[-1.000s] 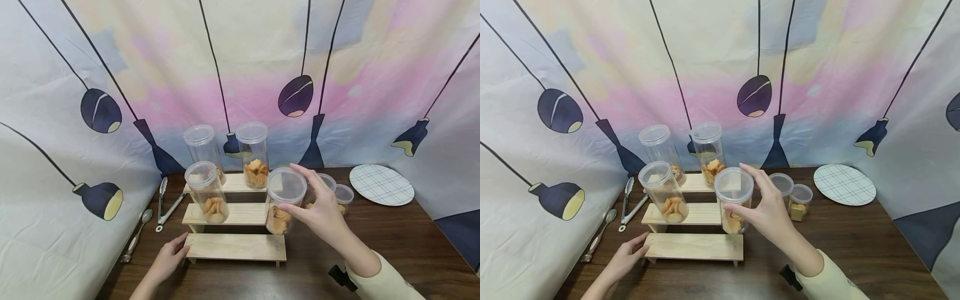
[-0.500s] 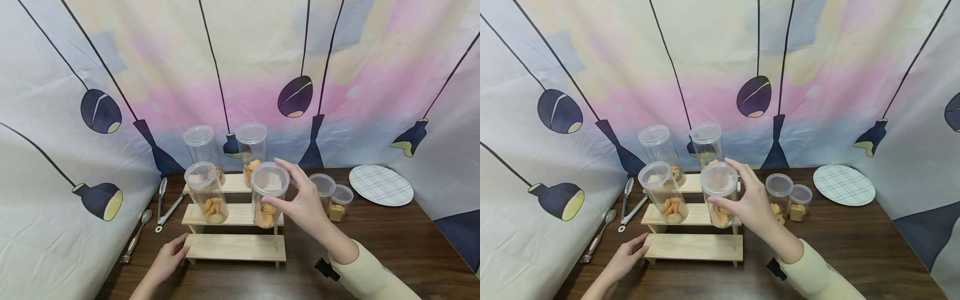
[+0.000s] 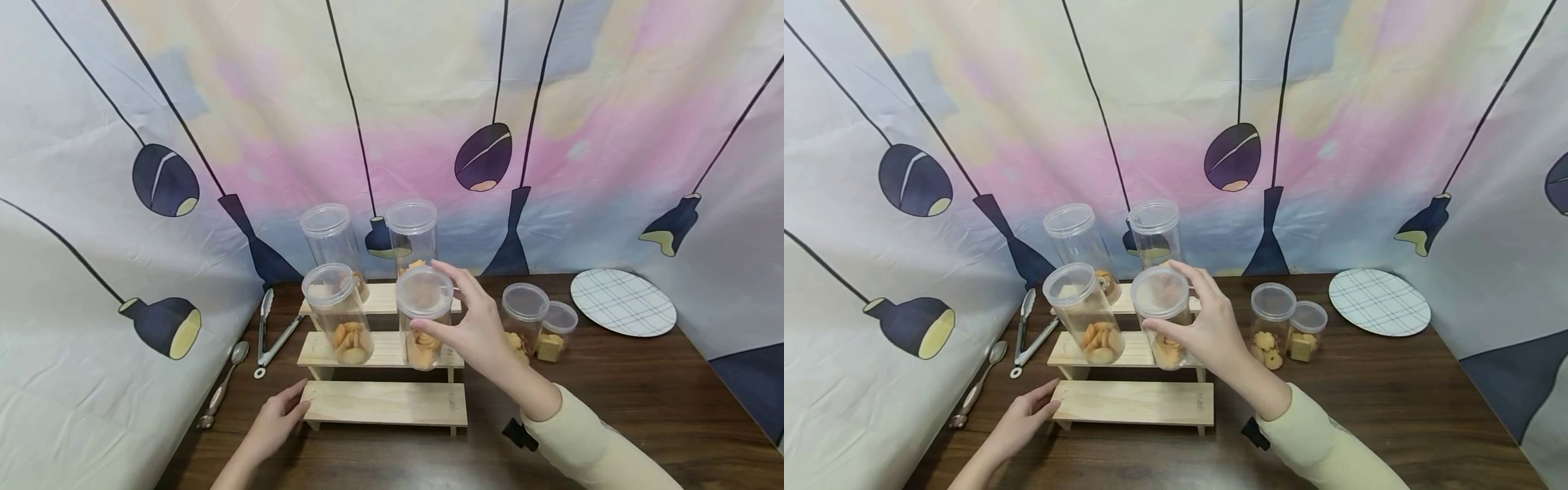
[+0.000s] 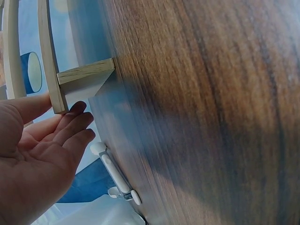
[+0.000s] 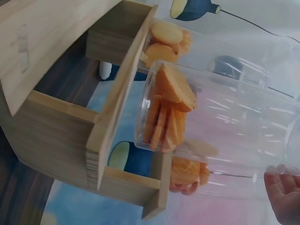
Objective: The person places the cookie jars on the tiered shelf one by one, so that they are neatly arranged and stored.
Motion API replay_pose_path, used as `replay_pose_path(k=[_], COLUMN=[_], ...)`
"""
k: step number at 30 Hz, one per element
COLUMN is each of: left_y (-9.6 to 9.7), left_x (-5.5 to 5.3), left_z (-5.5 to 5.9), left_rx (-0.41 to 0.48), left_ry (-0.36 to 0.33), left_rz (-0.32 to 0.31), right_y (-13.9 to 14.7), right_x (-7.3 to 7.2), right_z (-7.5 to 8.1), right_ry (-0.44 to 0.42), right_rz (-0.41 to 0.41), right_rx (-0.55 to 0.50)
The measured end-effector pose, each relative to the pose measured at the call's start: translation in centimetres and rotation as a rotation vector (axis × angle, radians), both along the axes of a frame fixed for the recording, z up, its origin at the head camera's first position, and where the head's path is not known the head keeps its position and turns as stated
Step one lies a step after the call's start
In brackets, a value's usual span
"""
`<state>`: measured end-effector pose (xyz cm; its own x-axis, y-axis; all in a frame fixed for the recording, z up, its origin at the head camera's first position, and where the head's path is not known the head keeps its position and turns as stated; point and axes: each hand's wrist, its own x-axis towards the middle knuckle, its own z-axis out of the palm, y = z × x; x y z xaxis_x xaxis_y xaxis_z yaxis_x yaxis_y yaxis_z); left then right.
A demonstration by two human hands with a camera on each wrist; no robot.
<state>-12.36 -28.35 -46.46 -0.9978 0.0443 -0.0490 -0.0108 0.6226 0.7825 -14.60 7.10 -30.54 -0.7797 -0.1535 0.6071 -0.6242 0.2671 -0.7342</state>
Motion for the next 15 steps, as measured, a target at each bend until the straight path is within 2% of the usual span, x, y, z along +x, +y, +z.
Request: replay_pose_path(k=[5, 11, 15], left_y=[0.0, -0.1, -0.1], left_x=[0.0, 0.0, -0.1], left_z=[0.0, -0.1, -0.1], left_rx=[-0.011, -0.008, -0.011], left_ry=[0.002, 0.001, 0.002], left_rz=[-0.012, -0.009, -0.012], right_y=[-0.4, -0.4, -0.4], right_x=[-0.7, -3.0, -3.8], right_z=[-0.7, -3.3, -4.1], right_ry=[0.001, 0.027, 0.064], right_rz=[-0.006, -0.020, -0.023], right_rx=[0.005, 0.003, 0.002])
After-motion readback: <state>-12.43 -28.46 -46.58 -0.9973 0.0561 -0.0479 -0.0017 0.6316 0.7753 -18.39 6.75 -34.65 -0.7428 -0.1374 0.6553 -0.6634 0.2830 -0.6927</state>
